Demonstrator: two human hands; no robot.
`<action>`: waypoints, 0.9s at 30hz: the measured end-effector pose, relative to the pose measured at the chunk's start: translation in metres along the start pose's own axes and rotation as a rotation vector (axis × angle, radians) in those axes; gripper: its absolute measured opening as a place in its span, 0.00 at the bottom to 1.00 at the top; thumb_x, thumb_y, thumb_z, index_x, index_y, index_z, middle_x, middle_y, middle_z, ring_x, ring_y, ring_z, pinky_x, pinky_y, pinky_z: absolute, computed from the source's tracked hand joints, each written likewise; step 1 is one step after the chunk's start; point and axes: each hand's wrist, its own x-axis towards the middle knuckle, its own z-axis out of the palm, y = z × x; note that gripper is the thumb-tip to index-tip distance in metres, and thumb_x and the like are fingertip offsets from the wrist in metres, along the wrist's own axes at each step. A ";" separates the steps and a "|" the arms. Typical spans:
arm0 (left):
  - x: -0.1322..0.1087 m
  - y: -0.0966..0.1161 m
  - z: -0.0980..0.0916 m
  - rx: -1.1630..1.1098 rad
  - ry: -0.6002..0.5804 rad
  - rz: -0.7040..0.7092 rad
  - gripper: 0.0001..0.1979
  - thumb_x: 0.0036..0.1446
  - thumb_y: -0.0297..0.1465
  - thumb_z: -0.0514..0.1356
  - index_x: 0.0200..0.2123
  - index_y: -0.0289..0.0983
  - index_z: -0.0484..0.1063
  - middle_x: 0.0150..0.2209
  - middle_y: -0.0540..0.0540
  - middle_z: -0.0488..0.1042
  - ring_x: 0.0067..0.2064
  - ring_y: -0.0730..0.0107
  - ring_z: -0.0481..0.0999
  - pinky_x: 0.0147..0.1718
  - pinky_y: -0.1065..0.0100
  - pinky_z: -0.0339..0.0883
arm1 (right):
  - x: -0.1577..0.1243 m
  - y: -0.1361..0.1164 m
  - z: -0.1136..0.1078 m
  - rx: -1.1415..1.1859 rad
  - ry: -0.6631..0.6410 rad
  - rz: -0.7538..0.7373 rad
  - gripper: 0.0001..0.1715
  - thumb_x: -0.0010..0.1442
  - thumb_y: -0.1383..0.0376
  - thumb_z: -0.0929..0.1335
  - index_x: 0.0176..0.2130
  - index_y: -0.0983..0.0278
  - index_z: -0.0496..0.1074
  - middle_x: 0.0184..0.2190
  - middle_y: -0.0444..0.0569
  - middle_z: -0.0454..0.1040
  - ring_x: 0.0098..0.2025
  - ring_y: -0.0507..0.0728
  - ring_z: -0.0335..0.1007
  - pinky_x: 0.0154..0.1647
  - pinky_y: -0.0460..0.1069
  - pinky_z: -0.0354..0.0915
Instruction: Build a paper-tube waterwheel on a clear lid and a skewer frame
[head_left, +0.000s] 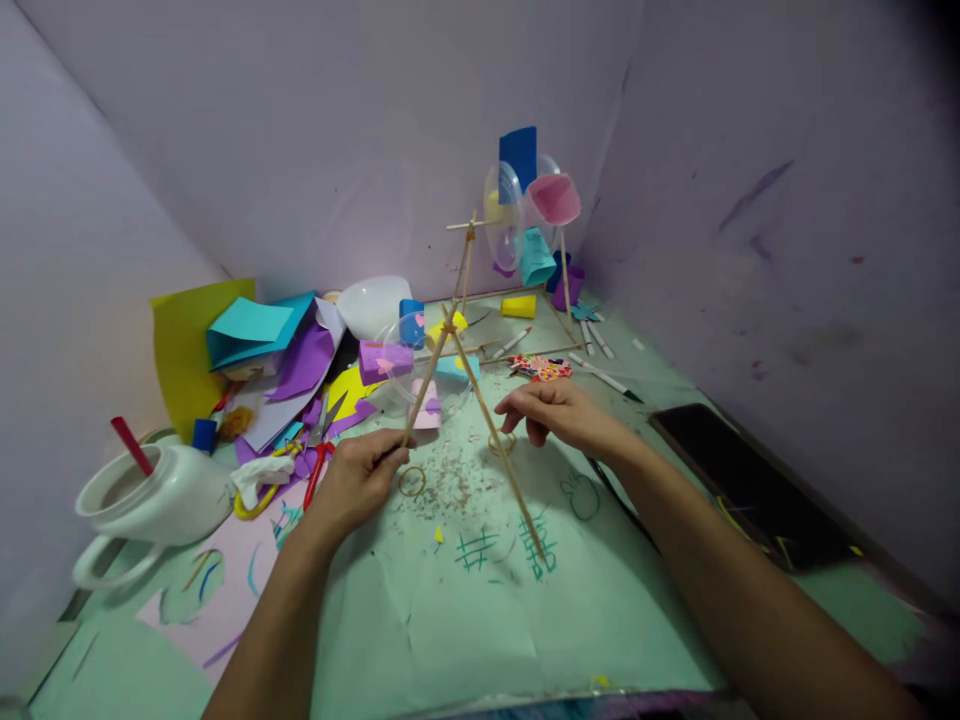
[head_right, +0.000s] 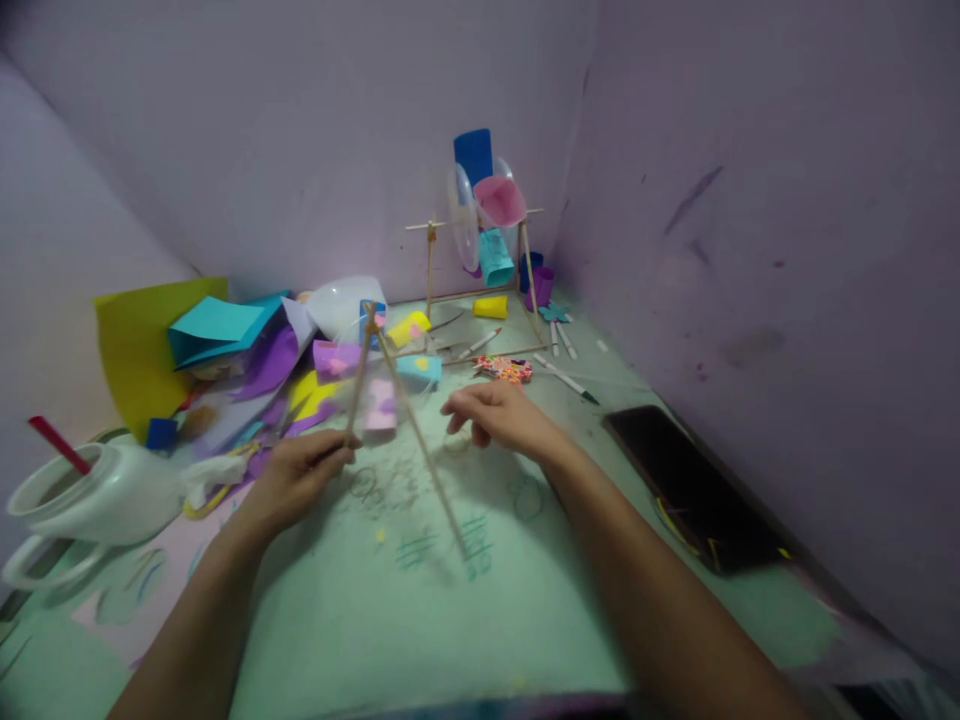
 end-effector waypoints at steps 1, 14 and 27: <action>0.000 0.000 0.000 -0.005 -0.015 -0.004 0.10 0.55 0.31 0.52 0.33 0.36 0.73 0.29 0.48 0.76 0.31 0.70 0.73 0.32 0.71 0.64 | 0.003 0.003 0.001 -0.116 0.019 0.016 0.18 0.62 0.58 0.60 0.39 0.65 0.74 0.33 0.48 0.78 0.24 0.49 0.68 0.26 0.44 0.63; 0.000 0.012 0.009 0.036 -0.242 -0.031 0.10 0.54 0.30 0.50 0.21 0.37 0.64 0.21 0.52 0.63 0.25 0.72 0.63 0.27 0.70 0.53 | 0.008 0.004 0.024 -0.719 0.025 0.089 0.10 0.56 0.67 0.63 0.34 0.63 0.73 0.38 0.52 0.74 0.38 0.57 0.70 0.31 0.47 0.55; -0.001 0.036 0.036 -0.149 -0.284 -0.233 0.11 0.50 0.28 0.48 0.17 0.38 0.53 0.17 0.54 0.54 0.22 0.75 0.55 0.21 0.71 0.48 | 0.002 0.015 -0.028 -0.389 0.620 0.132 0.09 0.59 0.64 0.58 0.36 0.64 0.64 0.30 0.50 0.72 0.31 0.54 0.67 0.27 0.46 0.57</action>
